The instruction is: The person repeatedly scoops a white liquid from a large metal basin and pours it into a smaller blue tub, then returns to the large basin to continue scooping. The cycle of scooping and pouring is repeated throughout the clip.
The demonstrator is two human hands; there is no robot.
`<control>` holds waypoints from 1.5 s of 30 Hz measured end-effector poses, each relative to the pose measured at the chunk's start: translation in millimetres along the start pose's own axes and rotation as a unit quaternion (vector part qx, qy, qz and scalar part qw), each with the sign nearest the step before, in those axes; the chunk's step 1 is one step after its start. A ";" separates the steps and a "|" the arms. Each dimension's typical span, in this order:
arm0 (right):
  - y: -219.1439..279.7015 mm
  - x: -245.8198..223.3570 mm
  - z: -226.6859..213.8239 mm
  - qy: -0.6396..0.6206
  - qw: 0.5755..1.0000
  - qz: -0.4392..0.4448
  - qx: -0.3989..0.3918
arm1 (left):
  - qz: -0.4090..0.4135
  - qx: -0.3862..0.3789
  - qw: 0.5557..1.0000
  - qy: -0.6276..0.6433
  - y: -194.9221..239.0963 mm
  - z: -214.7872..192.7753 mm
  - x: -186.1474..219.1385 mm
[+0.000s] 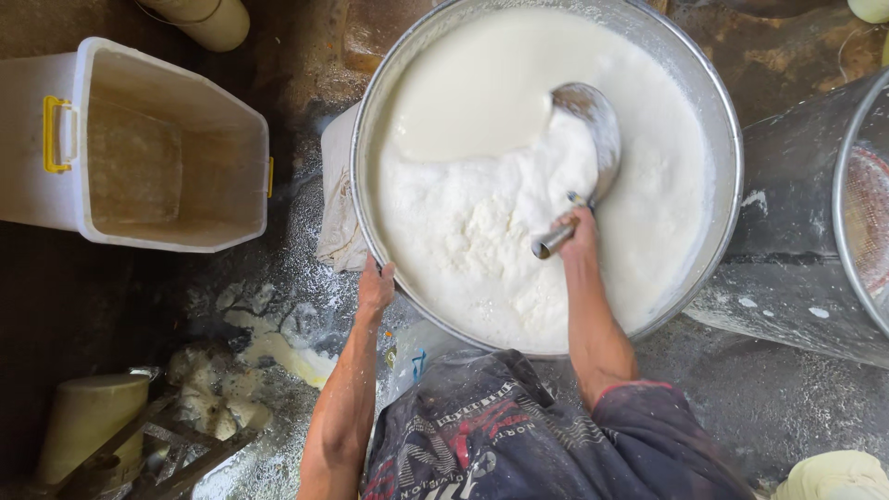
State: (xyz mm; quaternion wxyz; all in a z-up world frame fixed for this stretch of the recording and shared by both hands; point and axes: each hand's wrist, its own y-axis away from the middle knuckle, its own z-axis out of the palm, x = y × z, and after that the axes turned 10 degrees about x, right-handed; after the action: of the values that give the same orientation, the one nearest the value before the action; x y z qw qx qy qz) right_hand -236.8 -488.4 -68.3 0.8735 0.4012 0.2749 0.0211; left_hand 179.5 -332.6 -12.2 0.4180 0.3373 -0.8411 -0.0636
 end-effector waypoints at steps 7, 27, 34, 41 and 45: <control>-74.4 14.8 89.5 0.046 0.998 0.052 0.005 | -0.058 0.022 0.998 -0.028 8.9 1.0 13.7; -30.8 63.1 114.2 0.684 0.617 -0.367 -0.126 | 0.012 0.078 0.994 -0.071 9.6 2.0 13.0; 7.9 17.6 30.6 0.602 0.629 -0.472 -0.135 | -0.022 0.017 0.999 -0.021 13.0 -6.0 22.9; 83.0 -30.0 -43.0 0.633 0.620 -0.462 0.022 | 0.011 -0.012 1.000 -0.021 -19.0 12.1 -12.8; 156.3 -43.3 -70.5 0.558 0.746 -0.323 0.166 | 0.088 0.007 0.996 0.000 -30.8 22.0 -26.6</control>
State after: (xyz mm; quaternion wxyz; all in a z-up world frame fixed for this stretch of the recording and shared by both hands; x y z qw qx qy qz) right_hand -279.8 -345.0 26.0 0.4388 0.3436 0.8257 -0.0877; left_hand 190.2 -343.5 -55.8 0.4194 0.2650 -0.8680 -0.0206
